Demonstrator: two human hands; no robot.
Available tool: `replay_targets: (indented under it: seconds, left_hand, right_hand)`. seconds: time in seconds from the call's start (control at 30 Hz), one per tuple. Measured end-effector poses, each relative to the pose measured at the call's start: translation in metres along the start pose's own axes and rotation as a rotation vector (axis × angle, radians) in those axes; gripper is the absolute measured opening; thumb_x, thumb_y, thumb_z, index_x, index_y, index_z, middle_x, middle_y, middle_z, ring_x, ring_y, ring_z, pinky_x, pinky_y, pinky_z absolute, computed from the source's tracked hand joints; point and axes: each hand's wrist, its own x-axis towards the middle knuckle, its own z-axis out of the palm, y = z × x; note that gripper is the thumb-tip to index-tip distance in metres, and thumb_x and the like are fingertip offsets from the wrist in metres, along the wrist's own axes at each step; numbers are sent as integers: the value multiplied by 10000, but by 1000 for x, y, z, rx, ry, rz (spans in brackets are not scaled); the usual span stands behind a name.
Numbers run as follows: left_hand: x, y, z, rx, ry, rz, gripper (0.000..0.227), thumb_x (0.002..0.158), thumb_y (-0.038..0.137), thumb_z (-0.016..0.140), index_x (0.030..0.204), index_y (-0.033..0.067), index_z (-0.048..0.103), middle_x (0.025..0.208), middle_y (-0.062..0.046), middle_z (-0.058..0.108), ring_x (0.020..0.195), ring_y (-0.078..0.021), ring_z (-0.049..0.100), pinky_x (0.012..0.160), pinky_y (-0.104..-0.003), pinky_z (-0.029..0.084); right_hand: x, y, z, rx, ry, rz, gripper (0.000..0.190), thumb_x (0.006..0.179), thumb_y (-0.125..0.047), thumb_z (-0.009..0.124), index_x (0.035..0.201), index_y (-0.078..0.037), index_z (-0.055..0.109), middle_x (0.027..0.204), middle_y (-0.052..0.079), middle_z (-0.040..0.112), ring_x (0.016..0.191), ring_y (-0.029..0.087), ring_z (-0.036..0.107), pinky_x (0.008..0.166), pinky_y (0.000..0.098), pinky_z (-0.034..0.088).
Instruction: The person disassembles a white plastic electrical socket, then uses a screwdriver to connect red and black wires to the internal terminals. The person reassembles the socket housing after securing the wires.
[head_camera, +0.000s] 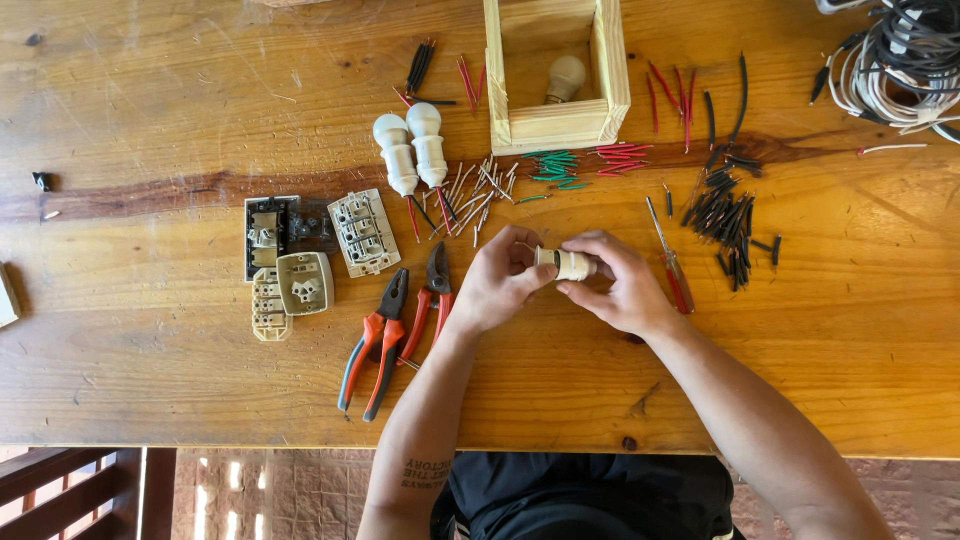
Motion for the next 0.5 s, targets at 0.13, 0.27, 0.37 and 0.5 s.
replay_targets:
  seconds: [0.13, 0.27, 0.37, 0.5]
  left_hand:
    - [-3, 8, 7, -121, 64, -95, 307, 848, 153, 707, 1070, 6, 555, 616, -69, 576, 424, -129, 567, 360, -243, 431]
    - [-4, 7, 10, -194, 99, -166, 267, 886, 184, 661, 1070, 13, 570, 545, -59, 510, 357, -138, 503, 320, -269, 357]
    - [-5, 10, 16, -248, 156, -212, 248, 906, 231, 661, 979, -3, 624, 514, -90, 472, 328, -162, 494, 279, -269, 338]
    - [-5, 12, 7, -62, 118, -226, 422, 956, 394, 649, 1059, -15, 652, 561, -135, 601, 436, -200, 651, 330, -261, 482]
  right_hand:
    - [5, -11, 4, -174, 3, -272, 428, 774, -8, 841, 1156, 61, 660, 1133, 205, 671, 1019, 350, 704, 803, 444, 600]
    - [7, -21, 8, -291, 35, -394, 395, 775, -9, 844, 1129, 50, 678, 1131, 203, 684, 1019, 361, 706, 824, 466, 593]
    - [5, -12, 7, -348, 48, -440, 378, 774, 14, 836, 1123, 37, 691, 1137, 204, 687, 1025, 371, 706, 833, 472, 590]
    - [6, -11, 0, -293, 23, -347, 369, 803, -64, 834, 1122, 27, 672, 1122, 194, 688, 980, 346, 706, 749, 450, 593]
